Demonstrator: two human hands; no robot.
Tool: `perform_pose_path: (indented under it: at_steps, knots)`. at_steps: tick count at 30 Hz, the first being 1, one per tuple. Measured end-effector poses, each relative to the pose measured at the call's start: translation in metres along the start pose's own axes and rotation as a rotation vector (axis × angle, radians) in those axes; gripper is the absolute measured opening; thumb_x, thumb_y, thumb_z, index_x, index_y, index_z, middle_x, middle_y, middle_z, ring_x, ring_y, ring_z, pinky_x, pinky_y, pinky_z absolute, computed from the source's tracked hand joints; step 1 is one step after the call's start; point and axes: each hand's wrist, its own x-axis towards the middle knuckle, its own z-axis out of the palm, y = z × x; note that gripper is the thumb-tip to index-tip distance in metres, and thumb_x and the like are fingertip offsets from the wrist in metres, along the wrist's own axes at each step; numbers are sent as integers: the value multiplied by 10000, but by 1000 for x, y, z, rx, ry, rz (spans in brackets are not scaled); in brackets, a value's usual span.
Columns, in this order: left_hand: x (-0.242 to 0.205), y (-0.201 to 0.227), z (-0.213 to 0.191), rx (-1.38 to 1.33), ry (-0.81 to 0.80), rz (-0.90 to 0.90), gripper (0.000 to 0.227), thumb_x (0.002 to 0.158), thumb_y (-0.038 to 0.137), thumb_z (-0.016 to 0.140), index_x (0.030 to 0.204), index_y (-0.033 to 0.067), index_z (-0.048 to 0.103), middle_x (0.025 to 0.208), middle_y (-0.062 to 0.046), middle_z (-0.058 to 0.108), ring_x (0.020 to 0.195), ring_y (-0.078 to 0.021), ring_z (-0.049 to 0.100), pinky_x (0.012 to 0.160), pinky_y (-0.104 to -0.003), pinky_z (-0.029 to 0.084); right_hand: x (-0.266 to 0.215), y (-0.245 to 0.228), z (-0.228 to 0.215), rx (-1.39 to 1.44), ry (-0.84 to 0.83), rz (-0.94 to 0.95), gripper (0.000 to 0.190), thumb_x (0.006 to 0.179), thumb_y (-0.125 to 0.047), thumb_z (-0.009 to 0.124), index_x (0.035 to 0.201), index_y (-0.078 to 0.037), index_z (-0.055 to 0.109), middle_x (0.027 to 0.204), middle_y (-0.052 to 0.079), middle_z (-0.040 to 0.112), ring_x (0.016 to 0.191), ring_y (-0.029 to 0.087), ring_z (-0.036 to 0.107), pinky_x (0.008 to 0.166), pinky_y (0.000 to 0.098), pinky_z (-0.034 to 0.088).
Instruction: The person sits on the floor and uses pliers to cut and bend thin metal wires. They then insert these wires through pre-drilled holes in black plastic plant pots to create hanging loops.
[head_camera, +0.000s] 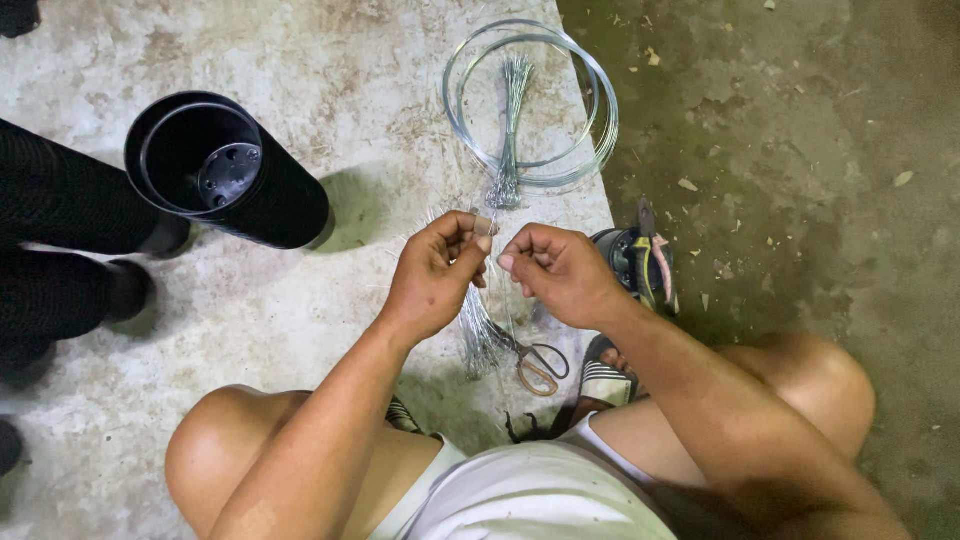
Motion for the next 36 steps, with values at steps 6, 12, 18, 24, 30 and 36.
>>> perform_pose_path:
  at_steps: [6, 12, 18, 24, 30, 36]
  knots:
    - [-1, 4, 2, 142, 34, 65, 163, 961, 107, 716, 1099, 19, 702, 816, 44, 594, 726, -31, 517, 614, -204, 445, -2, 0, 2, 67, -59, -44, 82, 1041, -125, 562, 1017, -51, 587, 830, 15, 671, 729, 89, 650, 668, 250, 534]
    - [1, 7, -3, 142, 62, 106, 145, 1010, 112, 681, 1122, 21, 692, 802, 55, 577, 715, -18, 489, 607, -206, 417, 3, 2, 4, 147, -44, -45, 45, 1014, -68, 593, 1047, -38, 597, 832, 31, 652, 744, 109, 638, 695, 282, 557]
    - [6, 17, -9, 85, 164, 43, 181, 1013, 118, 662, 1152, 4, 678, 791, -44, 693, 592, -57, 540, 514, -245, 438, 1, 5, 6, 36, -99, -3, 89, 1000, -59, 613, 1061, -18, 663, 861, 34, 686, 789, 89, 648, 744, 262, 558]
    - [-4, 31, 3, 247, 220, 125, 274, 1007, 129, 580, 1255, 31, 641, 1044, -58, 783, 657, -86, 675, 597, -249, 567, -2, 4, 0, 13, -98, -5, 133, 1006, -63, 610, 1111, -14, 675, 853, 41, 683, 755, 96, 618, 704, 266, 525]
    - [8, 35, -17, 379, 343, 217, 258, 1047, 127, 528, 1268, 26, 612, 1105, -61, 785, 654, -105, 659, 623, -251, 561, -8, 13, -7, 65, -260, 55, 177, 994, -71, 604, 1133, -1, 689, 852, 63, 724, 763, 112, 658, 724, 271, 556]
    - [34, 32, -69, 141, 385, 388, 225, 1103, 96, 519, 1277, 8, 632, 1069, -73, 763, 938, -84, 666, 889, -243, 553, -29, 24, -1, 103, -557, 203, 121, 974, -70, 643, 1029, 21, 701, 861, 91, 759, 778, 141, 706, 722, 295, 582]
